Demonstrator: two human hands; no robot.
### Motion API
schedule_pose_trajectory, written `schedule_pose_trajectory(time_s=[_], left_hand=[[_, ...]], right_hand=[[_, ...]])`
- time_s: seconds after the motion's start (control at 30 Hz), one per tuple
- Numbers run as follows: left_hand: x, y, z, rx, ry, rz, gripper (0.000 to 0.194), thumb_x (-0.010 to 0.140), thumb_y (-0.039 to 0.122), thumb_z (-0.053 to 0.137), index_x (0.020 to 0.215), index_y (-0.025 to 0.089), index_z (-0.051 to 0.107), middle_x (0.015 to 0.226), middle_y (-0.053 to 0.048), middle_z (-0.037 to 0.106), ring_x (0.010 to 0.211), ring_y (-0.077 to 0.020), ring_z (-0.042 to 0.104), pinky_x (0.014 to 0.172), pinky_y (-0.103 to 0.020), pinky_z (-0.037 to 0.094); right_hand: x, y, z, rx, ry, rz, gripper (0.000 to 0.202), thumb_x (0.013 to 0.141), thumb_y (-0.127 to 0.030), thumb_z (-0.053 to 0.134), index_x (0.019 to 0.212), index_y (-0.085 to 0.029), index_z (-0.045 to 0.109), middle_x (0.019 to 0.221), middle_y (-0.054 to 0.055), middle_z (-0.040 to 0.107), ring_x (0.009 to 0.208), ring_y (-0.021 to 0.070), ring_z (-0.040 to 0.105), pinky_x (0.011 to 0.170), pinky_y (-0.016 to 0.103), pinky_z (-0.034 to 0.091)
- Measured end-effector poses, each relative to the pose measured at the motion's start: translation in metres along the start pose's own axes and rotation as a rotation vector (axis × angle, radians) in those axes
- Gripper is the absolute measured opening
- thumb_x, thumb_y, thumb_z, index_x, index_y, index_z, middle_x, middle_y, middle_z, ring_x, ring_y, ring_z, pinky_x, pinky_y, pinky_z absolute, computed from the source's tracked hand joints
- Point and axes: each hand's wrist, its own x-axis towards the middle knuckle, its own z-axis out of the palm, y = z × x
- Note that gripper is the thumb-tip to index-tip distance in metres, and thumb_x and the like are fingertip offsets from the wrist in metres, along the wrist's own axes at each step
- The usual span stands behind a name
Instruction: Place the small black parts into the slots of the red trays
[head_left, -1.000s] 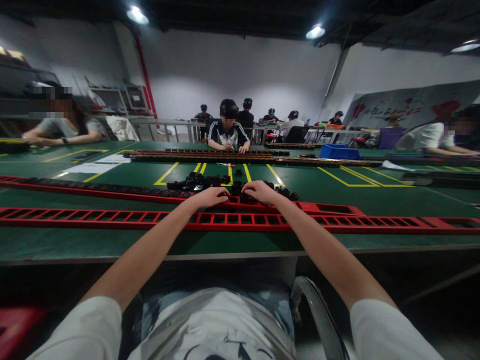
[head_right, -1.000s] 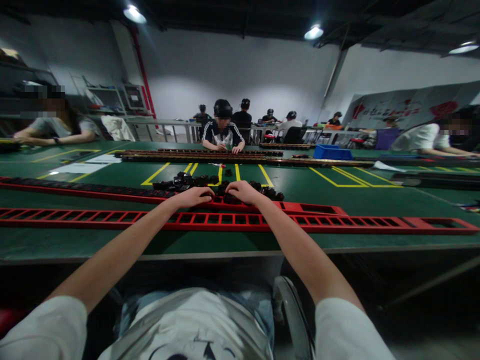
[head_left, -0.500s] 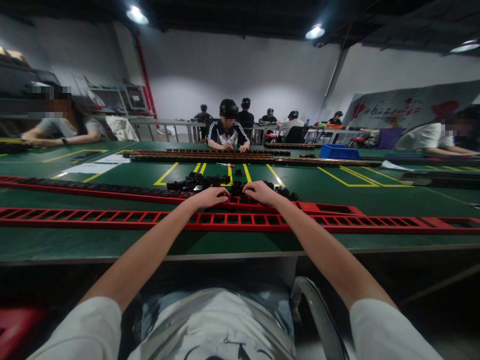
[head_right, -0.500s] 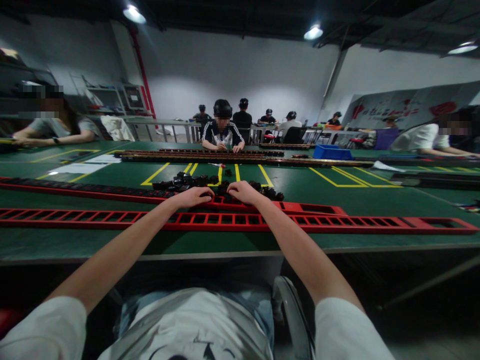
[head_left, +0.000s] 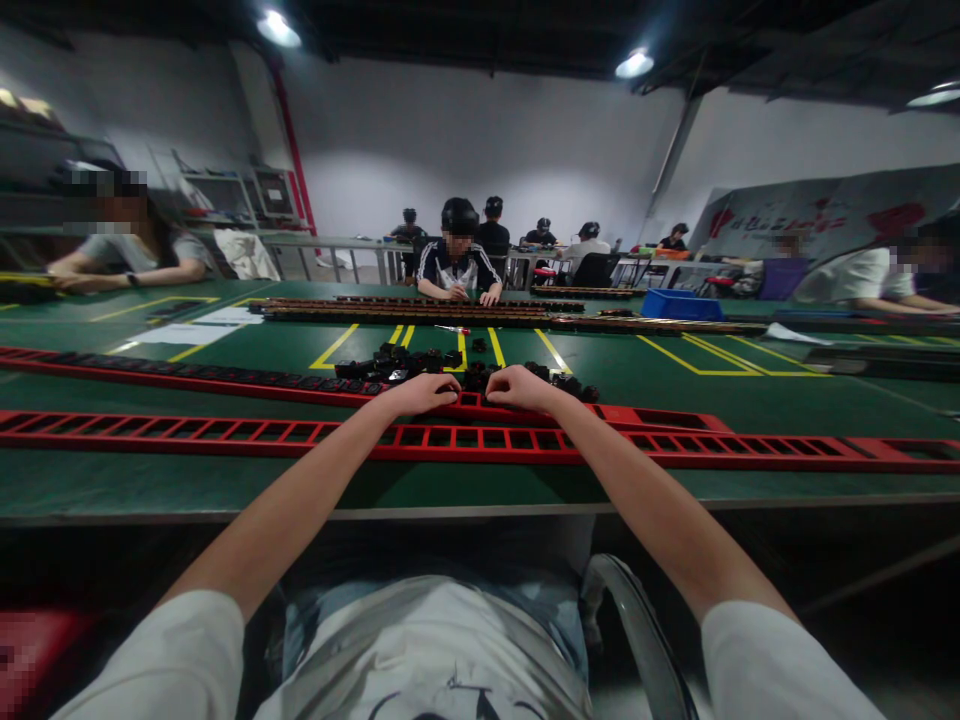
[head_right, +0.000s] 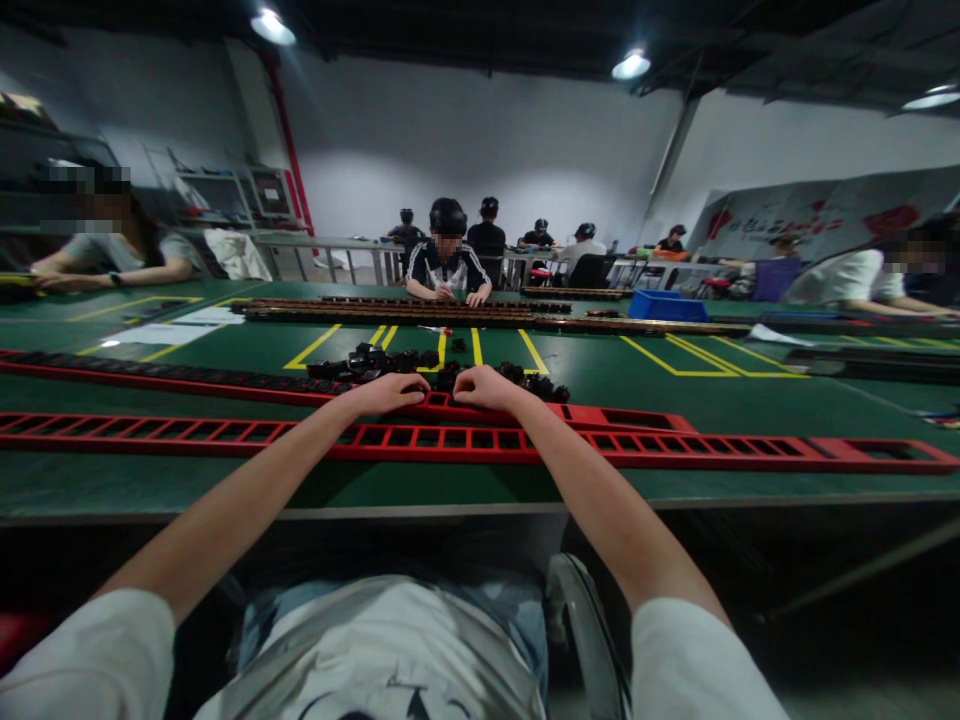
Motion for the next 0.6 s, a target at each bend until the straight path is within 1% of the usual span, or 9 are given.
schedule_pose_trajectory(time_s=[0.07, 0.1, 0.2, 0.27, 0.37, 0.47, 0.53, 0.6], left_hand=[[0.000, 0.001, 0.000, -0.001, -0.001, 0.004, 0.036, 0.094, 0.038, 0.048, 0.119, 0.017, 0.064, 0.119, -0.008, 0.071, 0.108, -0.0221, 0.065, 0.098, -0.032, 0.048], [0.000, 0.001, 0.000, -0.003, -0.002, 0.005, 0.036, 0.094, 0.037, 0.048, 0.119, 0.017, 0.064, 0.120, -0.008, 0.070, 0.109, -0.0221, 0.064, 0.099, -0.032, 0.047], [0.000, 0.000, 0.000, -0.004, -0.002, 0.002, 0.036, 0.094, 0.037, 0.048, 0.119, 0.017, 0.064, 0.120, -0.008, 0.071, 0.109, -0.0223, 0.064, 0.099, -0.032, 0.047], [0.000, 0.000, 0.000, 0.004, 0.003, 0.009, 0.035, 0.094, 0.038, 0.048, 0.118, 0.018, 0.065, 0.120, -0.008, 0.071, 0.109, -0.0222, 0.065, 0.099, -0.032, 0.047], [-0.001, 0.000, -0.001, 0.011, 0.011, 0.017, 0.033, 0.095, 0.037, 0.049, 0.117, 0.019, 0.065, 0.119, -0.007, 0.071, 0.108, -0.0216, 0.065, 0.098, -0.031, 0.047], [-0.002, 0.002, -0.002, 0.010, 0.007, 0.014, 0.032, 0.095, 0.036, 0.049, 0.116, 0.018, 0.065, 0.119, -0.008, 0.071, 0.107, -0.0218, 0.065, 0.098, -0.032, 0.047], [-0.002, 0.004, -0.002, 0.004, 0.008, 0.008, 0.033, 0.095, 0.036, 0.049, 0.117, 0.017, 0.065, 0.119, -0.009, 0.071, 0.108, -0.0225, 0.065, 0.098, -0.033, 0.047], [-0.002, 0.004, -0.002, -0.004, 0.008, 0.007, 0.034, 0.095, 0.036, 0.049, 0.117, 0.017, 0.065, 0.120, -0.009, 0.070, 0.109, -0.0229, 0.065, 0.098, -0.033, 0.047]], right_hand=[[0.000, 0.001, 0.000, -0.022, 0.015, 0.002, 0.010, 0.084, -0.019, 0.066, 0.085, -0.015, 0.076, 0.084, 0.003, 0.074, 0.075, 0.0146, 0.063, 0.073, 0.024, 0.046], [0.001, 0.003, 0.001, -0.043, 0.044, 0.009, 0.012, 0.086, -0.019, 0.065, 0.087, -0.015, 0.076, 0.085, 0.003, 0.074, 0.077, 0.0148, 0.064, 0.075, 0.024, 0.046], [0.003, 0.011, -0.001, -0.153, 0.204, 0.069, 0.019, 0.090, -0.017, 0.058, 0.093, -0.016, 0.076, 0.095, 0.006, 0.075, 0.086, 0.0171, 0.066, 0.082, 0.026, 0.048], [0.005, 0.018, -0.004, -0.232, 0.316, 0.135, 0.024, 0.091, -0.013, 0.053, 0.095, -0.016, 0.077, 0.102, 0.009, 0.075, 0.094, 0.0196, 0.066, 0.090, 0.028, 0.048], [0.007, 0.028, -0.008, -0.290, 0.403, 0.230, 0.031, 0.090, -0.008, 0.049, 0.101, -0.015, 0.077, 0.110, 0.011, 0.074, 0.104, 0.0221, 0.066, 0.097, 0.030, 0.048], [0.007, 0.033, -0.009, -0.296, 0.374, 0.280, 0.036, 0.089, -0.005, 0.047, 0.108, -0.014, 0.076, 0.116, 0.012, 0.073, 0.110, 0.0235, 0.066, 0.101, 0.031, 0.047], [0.007, 0.034, -0.007, -0.302, 0.319, 0.286, 0.036, 0.090, -0.007, 0.048, 0.110, -0.015, 0.076, 0.118, 0.012, 0.073, 0.111, 0.0240, 0.066, 0.101, 0.031, 0.047], [0.006, 0.034, -0.006, -0.322, 0.252, 0.259, 0.033, 0.091, -0.012, 0.051, 0.110, -0.017, 0.077, 0.118, 0.010, 0.073, 0.110, 0.0241, 0.066, 0.100, 0.031, 0.048]])
